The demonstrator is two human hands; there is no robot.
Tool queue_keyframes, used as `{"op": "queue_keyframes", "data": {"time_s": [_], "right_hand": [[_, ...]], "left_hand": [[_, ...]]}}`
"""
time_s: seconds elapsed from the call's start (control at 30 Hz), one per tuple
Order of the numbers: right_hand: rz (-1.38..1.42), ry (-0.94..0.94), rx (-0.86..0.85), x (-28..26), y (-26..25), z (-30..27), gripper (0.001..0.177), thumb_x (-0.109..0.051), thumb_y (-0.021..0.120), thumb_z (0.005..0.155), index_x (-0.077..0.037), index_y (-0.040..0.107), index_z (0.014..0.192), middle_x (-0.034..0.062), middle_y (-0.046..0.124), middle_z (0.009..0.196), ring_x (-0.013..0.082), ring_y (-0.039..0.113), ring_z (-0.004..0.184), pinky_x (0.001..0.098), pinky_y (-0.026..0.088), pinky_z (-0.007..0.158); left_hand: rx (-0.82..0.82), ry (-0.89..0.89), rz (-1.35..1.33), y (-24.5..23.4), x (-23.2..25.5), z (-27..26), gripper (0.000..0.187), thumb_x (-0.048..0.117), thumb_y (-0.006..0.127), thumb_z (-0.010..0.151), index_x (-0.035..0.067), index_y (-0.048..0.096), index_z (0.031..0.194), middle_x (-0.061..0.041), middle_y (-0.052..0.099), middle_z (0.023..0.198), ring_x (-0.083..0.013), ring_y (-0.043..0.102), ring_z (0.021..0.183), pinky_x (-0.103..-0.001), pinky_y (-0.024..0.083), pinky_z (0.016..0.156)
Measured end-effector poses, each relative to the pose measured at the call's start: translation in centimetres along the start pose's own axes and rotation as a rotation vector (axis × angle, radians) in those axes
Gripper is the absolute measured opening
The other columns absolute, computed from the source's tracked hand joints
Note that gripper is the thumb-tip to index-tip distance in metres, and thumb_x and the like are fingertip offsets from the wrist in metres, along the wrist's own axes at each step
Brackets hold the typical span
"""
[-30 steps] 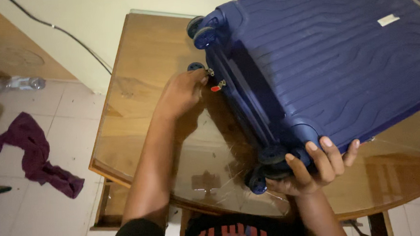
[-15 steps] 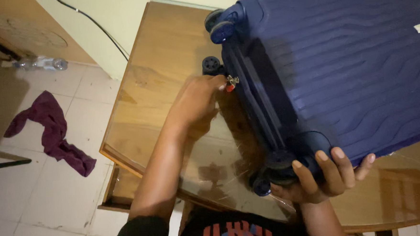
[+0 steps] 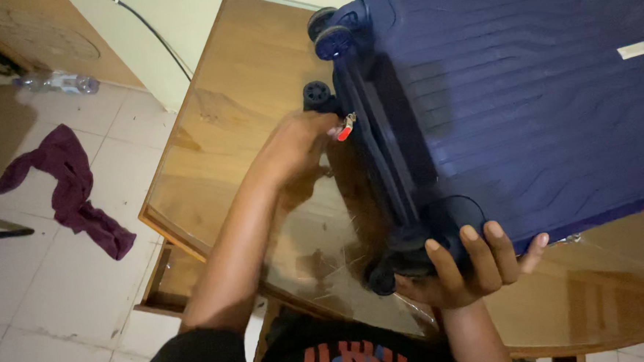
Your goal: The person folds a black shirt, places it inside a suitcase next to a polo shirt, fastens the internal compression straps, and then closes and zips the suitcase lid.
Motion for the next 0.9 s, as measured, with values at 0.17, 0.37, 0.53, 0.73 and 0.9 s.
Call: {"op": "queue_keyframes", "data": {"time_s": [0.17, 0.37, 0.53, 0.73, 0.9], "right_hand": [[-0.004, 0.034, -0.004, -0.4, 0.1, 0.0, 0.059, -0.075, 0.042, 0.1, -0.025, 0.064, 0.123, 0.0093, 0.053, 0.131, 0.0314, 0.045, 0.136, 0.0738, 0.018, 0.119], [0.03, 0.075, 0.028, -0.9, 0.3, 0.1, 0.054, -0.071, 0.044, 0.101, -0.024, 0.062, 0.12, 0.0074, 0.05, 0.133, 0.0297, 0.044, 0.14, 0.074, 0.017, 0.12], [0.016, 0.046, -0.014, -0.4, 0.0, -0.2, 0.053, -0.069, 0.042, 0.1, -0.025, 0.063, 0.12, 0.0075, 0.051, 0.135, 0.0301, 0.043, 0.142, 0.0736, 0.017, 0.12], [0.037, 0.089, -0.033, -0.9, 0.0, -0.5, 0.057, -0.071, 0.042, 0.1, -0.026, 0.062, 0.128, 0.0071, 0.049, 0.137, 0.0286, 0.038, 0.143, 0.0719, 0.014, 0.123], [0.021, 0.106, -0.069, -0.9, -0.1, -0.5, 0.056, -0.071, 0.042, 0.101, -0.026, 0.059, 0.131, 0.0071, 0.046, 0.139, 0.0299, 0.038, 0.143, 0.0725, 0.014, 0.123]], "left_hand": [[0.151, -0.067, -0.129, 0.3, 0.3, 0.4, 0.022, 0.0, 0.061, 0.084, 0.008, 0.067, 0.104, -0.016, 0.072, 0.097, -0.0394, 0.068, 0.093, -0.047, 0.054, 0.077], [0.186, -0.243, -0.12, 1.1, 3.9, -1.1, 0.013, 0.01, 0.057, 0.096, 0.004, 0.058, 0.108, -0.023, 0.067, 0.094, -0.0463, 0.063, 0.089, -0.052, 0.047, 0.069], [0.253, -0.29, -0.227, 2.5, 2.6, -0.9, 0.016, 0.02, 0.055, 0.105, 0.006, 0.059, 0.099, -0.02, 0.066, 0.086, -0.0441, 0.066, 0.081, -0.049, 0.05, 0.069], [0.33, -0.156, -0.217, 2.6, 2.6, -0.9, 0.014, 0.017, 0.054, 0.104, 0.006, 0.062, 0.102, -0.019, 0.068, 0.089, -0.0437, 0.066, 0.086, -0.049, 0.051, 0.07], [0.288, -0.175, -0.015, 1.8, 2.9, -1.3, 0.012, 0.014, 0.056, 0.098, 0.009, 0.066, 0.103, -0.018, 0.07, 0.09, -0.0448, 0.064, 0.086, -0.053, 0.046, 0.068]]}}
Point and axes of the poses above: each hand's wrist, its own z-axis towards the middle knuckle, its own y-axis out of the palm, x = y × z, the point moved 2 cm from there along z, towards the middle knuckle
